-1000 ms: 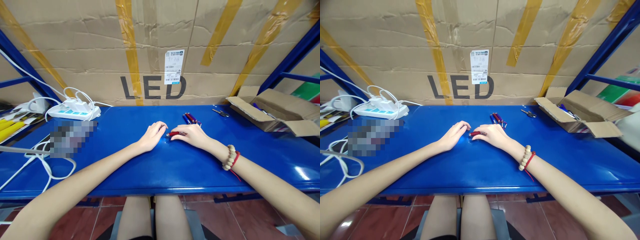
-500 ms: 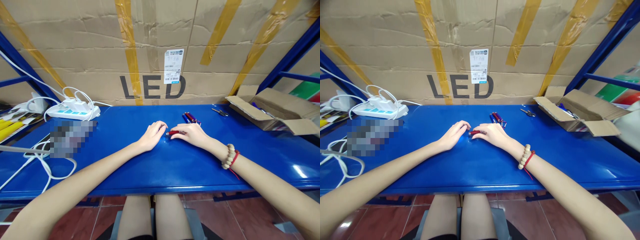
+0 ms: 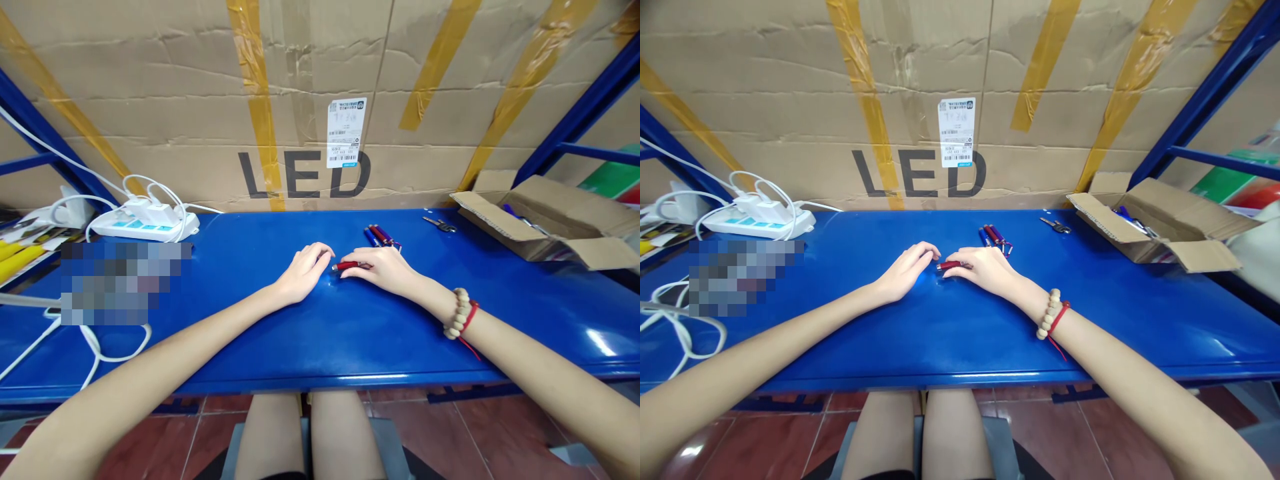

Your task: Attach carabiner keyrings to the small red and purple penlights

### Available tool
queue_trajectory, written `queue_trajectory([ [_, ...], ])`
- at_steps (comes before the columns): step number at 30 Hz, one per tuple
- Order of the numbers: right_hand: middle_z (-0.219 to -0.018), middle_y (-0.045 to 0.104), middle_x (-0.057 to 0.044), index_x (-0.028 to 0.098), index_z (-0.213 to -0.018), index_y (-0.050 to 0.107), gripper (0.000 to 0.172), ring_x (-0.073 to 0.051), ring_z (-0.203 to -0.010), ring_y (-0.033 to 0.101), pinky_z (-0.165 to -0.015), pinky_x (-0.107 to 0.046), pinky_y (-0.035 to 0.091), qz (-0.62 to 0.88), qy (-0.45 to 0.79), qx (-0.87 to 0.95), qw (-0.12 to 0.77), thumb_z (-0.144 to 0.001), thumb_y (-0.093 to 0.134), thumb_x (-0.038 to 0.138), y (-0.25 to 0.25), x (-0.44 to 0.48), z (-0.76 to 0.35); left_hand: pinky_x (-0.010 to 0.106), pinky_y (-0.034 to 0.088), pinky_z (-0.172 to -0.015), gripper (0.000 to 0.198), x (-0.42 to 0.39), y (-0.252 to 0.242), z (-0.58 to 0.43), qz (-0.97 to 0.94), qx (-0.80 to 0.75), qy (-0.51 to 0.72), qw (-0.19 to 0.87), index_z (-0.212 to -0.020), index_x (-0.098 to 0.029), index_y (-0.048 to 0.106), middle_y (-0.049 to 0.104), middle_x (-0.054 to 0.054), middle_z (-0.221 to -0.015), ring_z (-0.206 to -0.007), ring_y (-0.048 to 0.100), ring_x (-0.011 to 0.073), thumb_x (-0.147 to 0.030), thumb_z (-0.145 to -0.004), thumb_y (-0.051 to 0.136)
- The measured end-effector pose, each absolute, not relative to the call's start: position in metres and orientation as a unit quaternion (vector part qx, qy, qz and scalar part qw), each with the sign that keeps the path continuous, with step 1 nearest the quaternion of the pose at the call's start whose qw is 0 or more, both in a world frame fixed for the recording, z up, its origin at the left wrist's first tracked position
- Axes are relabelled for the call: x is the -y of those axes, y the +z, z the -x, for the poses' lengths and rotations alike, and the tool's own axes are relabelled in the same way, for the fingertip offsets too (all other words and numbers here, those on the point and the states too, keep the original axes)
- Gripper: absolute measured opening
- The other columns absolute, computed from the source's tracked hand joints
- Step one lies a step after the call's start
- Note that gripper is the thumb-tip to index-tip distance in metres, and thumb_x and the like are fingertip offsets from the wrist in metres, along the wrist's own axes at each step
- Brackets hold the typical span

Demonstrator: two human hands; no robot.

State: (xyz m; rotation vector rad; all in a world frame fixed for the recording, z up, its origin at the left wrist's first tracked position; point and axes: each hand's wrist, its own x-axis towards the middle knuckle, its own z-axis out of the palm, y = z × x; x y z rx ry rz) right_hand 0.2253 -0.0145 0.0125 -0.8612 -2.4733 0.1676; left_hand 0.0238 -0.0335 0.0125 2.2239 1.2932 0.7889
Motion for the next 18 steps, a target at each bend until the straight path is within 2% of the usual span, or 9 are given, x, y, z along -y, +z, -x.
queue_trajectory([
  [18,-0.090,0.070,-0.001,0.023,-0.094,0.068,0.028,-0.015,-0.082,0.064,-0.067,-0.022,0.044,0.315,0.049,0.915,0.249,-0.084,0.052,0.044,0.0124,0.0143,-0.2256,0.035,0.034,-0.093,0.027,0.0343,0.0139,-0.0238,-0.805,-0.469,0.284,0.225,-0.096,-0.022,0.049,0.058,0.001,-0.103,-0.101,0.050,0.0170,-0.032,-0.094,0.025],
])
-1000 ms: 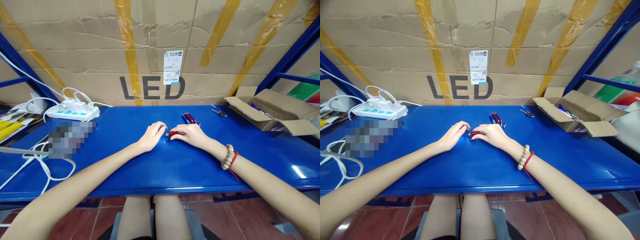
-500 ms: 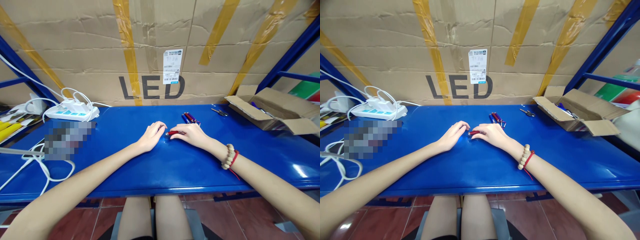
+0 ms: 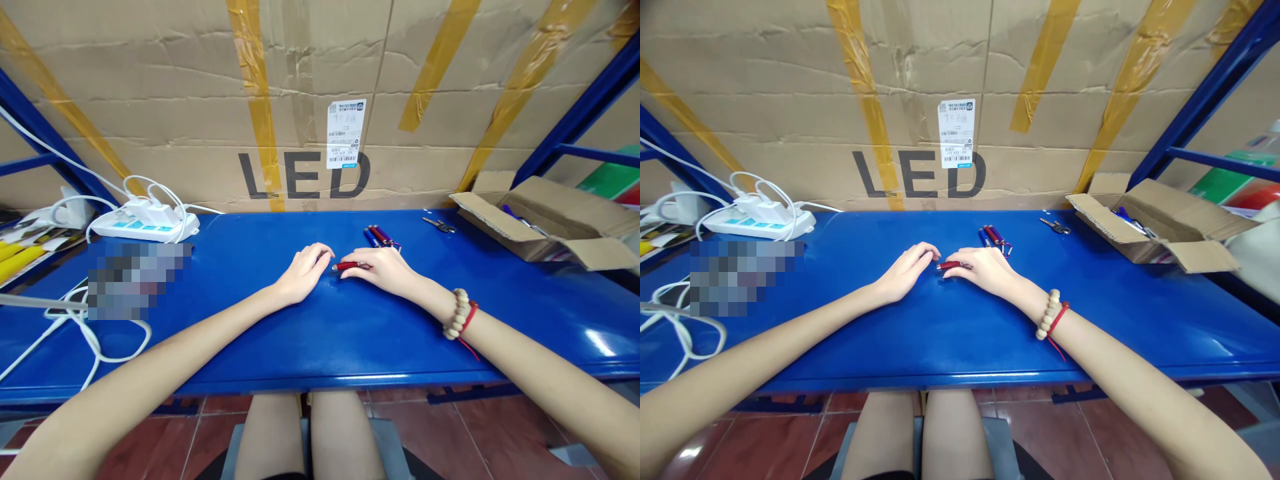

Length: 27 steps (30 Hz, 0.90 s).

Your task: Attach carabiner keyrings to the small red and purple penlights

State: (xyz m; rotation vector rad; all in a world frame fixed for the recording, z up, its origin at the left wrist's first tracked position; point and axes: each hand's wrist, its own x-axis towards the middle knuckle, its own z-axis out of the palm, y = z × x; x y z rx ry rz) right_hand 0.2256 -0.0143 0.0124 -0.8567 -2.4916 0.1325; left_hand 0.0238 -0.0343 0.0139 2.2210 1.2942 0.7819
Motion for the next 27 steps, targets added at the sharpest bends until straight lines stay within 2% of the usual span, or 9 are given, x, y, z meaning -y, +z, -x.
queue_trajectory([
  [20,-0.093,0.070,0.000,0.024,-0.093,0.068,0.027,-0.015,-0.085,0.065,-0.068,-0.022,0.044,0.323,0.062,0.910,0.251,-0.084,0.052,0.044,0.0133,0.0152,-0.2251,0.035,0.034,-0.094,0.027,0.0335,0.0130,-0.0235,-0.809,-0.468,0.280,0.221,-0.097,-0.022,0.049,0.058,0.001,-0.103,-0.101,0.050,0.0169,-0.033,-0.094,0.024],
  [27,-0.084,0.070,0.000,0.024,-0.088,0.070,0.030,-0.015,-0.079,0.064,-0.062,-0.021,0.041,0.331,0.054,0.908,0.251,-0.079,0.056,0.049,0.0134,0.0165,-0.2248,0.035,0.033,-0.095,0.026,0.0345,0.0142,-0.0237,-0.806,-0.466,0.283,0.228,-0.096,-0.022,0.049,0.058,0.001,-0.105,-0.102,0.049,0.0164,-0.032,-0.095,0.025],
])
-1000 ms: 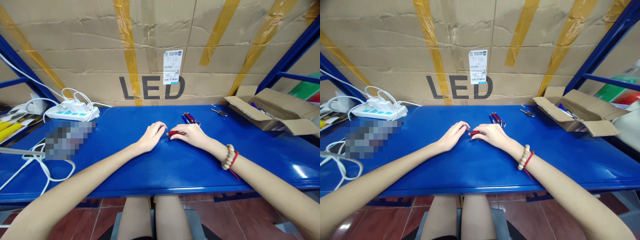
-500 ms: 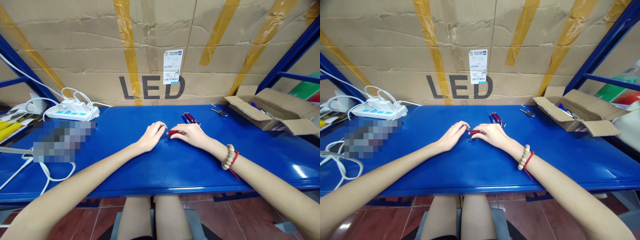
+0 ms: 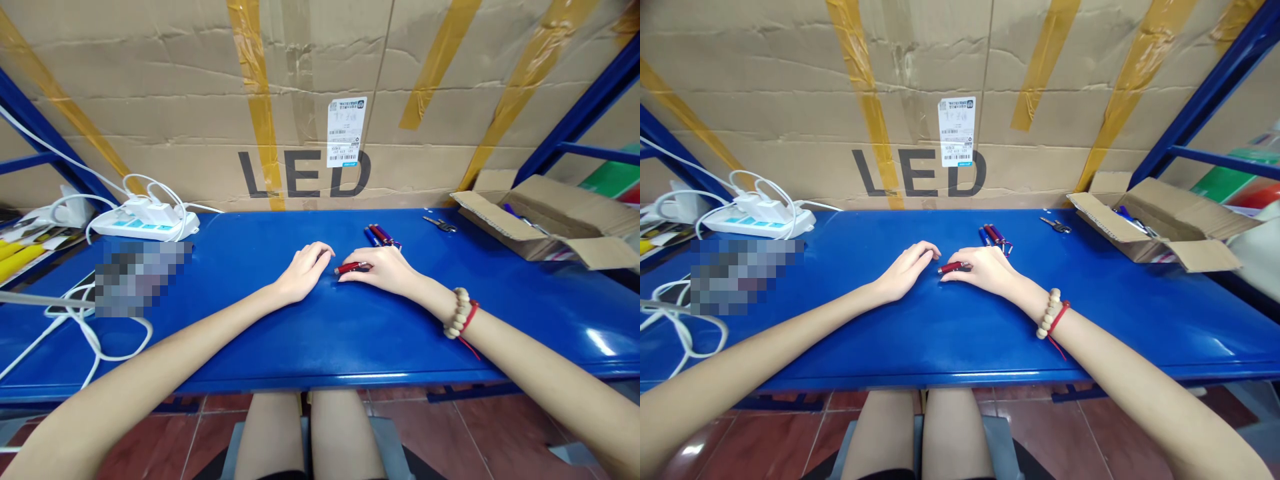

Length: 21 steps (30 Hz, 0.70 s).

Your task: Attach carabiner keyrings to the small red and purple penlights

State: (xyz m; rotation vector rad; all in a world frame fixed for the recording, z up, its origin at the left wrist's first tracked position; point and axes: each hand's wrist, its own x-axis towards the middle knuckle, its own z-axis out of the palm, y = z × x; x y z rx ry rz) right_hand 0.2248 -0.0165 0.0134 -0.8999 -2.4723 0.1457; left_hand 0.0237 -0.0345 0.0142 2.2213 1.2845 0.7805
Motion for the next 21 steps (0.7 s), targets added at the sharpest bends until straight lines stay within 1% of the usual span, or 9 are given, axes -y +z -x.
queue_trajectory([
  [3,-0.078,0.069,0.001,0.024,-0.083,0.071,0.030,-0.013,-0.074,0.064,-0.056,-0.020,0.038,0.332,0.040,0.909,0.249,-0.079,0.057,0.050,0.0137,0.0170,-0.2245,0.035,0.033,-0.095,0.026,0.0341,0.0138,-0.0235,-0.806,-0.465,0.284,0.229,-0.096,-0.021,0.049,0.058,0.001,-0.105,-0.103,0.049,0.0166,-0.032,-0.095,0.025],
  [6,-0.078,0.069,0.001,0.024,-0.085,0.071,0.030,-0.013,-0.072,0.063,-0.054,-0.020,0.037,0.327,0.033,0.909,0.256,-0.080,0.055,0.049,0.0139,0.0171,-0.2239,0.036,0.033,-0.095,0.026,0.0341,0.0134,-0.0233,-0.806,-0.465,0.285,0.230,-0.097,-0.021,0.049,0.058,0.001,-0.105,-0.103,0.049,0.0168,-0.033,-0.095,0.025],
  [13,-0.082,0.070,0.001,0.025,-0.086,0.070,0.028,-0.011,-0.070,0.063,-0.056,-0.020,0.038,0.330,0.025,0.907,0.260,-0.082,0.054,0.047,0.0136,0.0173,-0.2237,0.035,0.034,-0.094,0.027,0.0356,0.0149,-0.0239,-0.805,-0.469,0.282,0.229,-0.096,-0.021,0.049,0.058,0.001,-0.103,-0.101,0.050,0.0169,-0.033,-0.095,0.025],
  [17,-0.082,0.070,0.001,0.024,-0.086,0.070,0.029,-0.012,-0.071,0.064,-0.055,-0.020,0.039,0.333,0.019,0.907,0.258,-0.083,0.052,0.047,0.0139,0.0175,-0.2234,0.034,0.034,-0.094,0.028,0.0349,0.0146,-0.0240,-0.805,-0.471,0.281,0.227,-0.096,-0.022,0.049,0.058,0.001,-0.103,-0.101,0.050,0.0171,-0.034,-0.094,0.025],
  [21,-0.087,0.071,0.000,0.024,-0.088,0.069,0.029,-0.013,-0.076,0.064,-0.061,-0.020,0.042,0.335,0.038,0.905,0.259,-0.083,0.053,0.047,0.0139,0.0172,-0.2236,0.035,0.034,-0.094,0.028,0.0341,0.0136,-0.0236,-0.805,-0.470,0.281,0.226,-0.096,-0.022,0.049,0.058,0.001,-0.104,-0.101,0.049,0.0170,-0.034,-0.094,0.024],
])
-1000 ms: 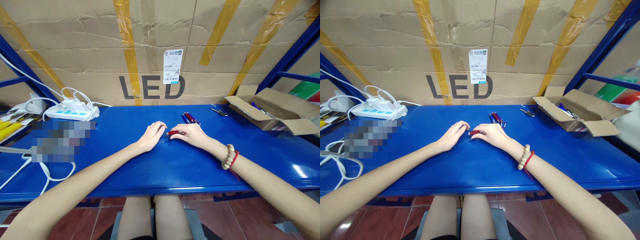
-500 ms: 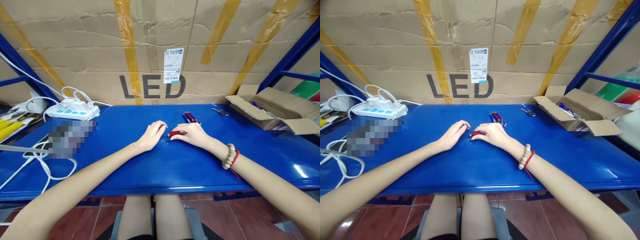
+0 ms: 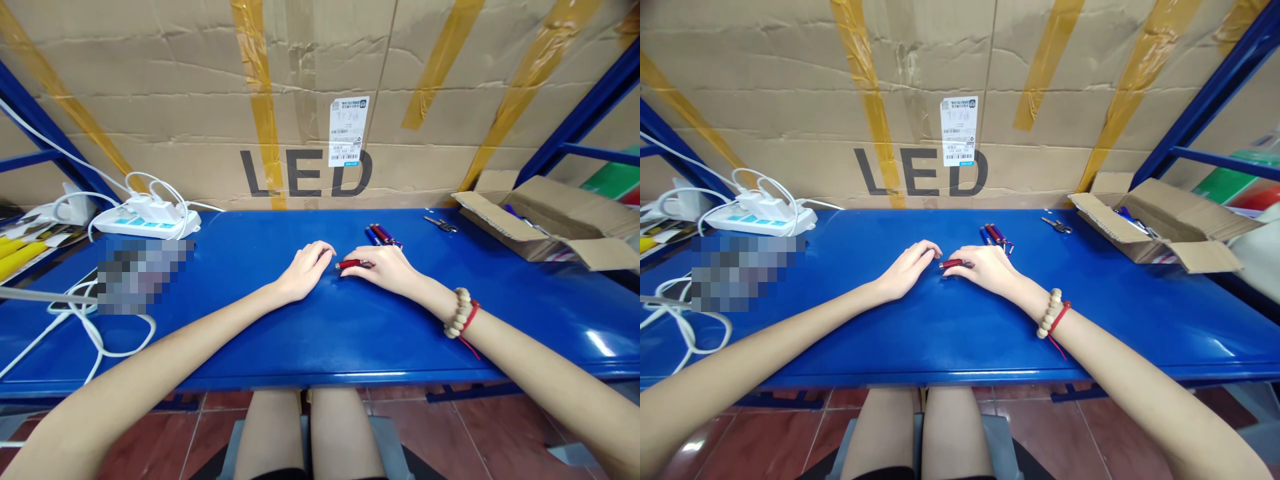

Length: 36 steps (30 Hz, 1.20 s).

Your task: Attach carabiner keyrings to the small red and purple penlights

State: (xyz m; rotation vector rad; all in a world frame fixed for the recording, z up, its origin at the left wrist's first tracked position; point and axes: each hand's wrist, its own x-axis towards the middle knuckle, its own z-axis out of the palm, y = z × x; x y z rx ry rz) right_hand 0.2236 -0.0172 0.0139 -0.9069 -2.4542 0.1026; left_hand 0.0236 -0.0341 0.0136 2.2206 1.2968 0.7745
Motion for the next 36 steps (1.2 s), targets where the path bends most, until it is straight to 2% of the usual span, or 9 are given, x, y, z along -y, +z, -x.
queue_trajectory([
  [10,-0.093,0.070,0.000,0.025,-0.094,0.067,0.026,-0.015,-0.083,0.065,-0.064,-0.021,0.044,0.339,0.040,0.906,0.249,-0.086,0.050,0.043,0.0122,0.0150,-0.2251,0.035,0.034,-0.094,0.027,0.0342,0.0140,-0.0238,-0.808,-0.470,0.279,0.222,-0.097,-0.022,0.049,0.058,0.001,-0.105,-0.103,0.049,0.0173,-0.034,-0.094,0.024],
  [20,-0.091,0.071,-0.001,0.022,-0.093,0.067,0.026,-0.015,-0.078,0.065,-0.063,-0.022,0.045,0.356,0.035,0.899,0.254,-0.086,0.051,0.041,0.0147,0.0177,-0.2229,0.034,0.034,-0.094,0.027,0.0335,0.0127,-0.0237,-0.807,-0.467,0.286,0.222,-0.096,-0.022,0.049,0.058,0.001,-0.103,-0.102,0.049,0.0169,-0.034,-0.094,0.025],
  [36,-0.092,0.070,0.000,0.023,-0.094,0.067,0.026,-0.016,-0.081,0.065,-0.064,-0.021,0.045,0.351,0.039,0.901,0.253,-0.086,0.051,0.042,0.0130,0.0162,-0.2241,0.035,0.033,-0.094,0.029,0.0340,0.0136,-0.0244,-0.805,-0.469,0.284,0.226,-0.096,-0.021,0.050,0.058,0.001,-0.103,-0.101,0.049,0.0171,-0.034,-0.094,0.024],
])
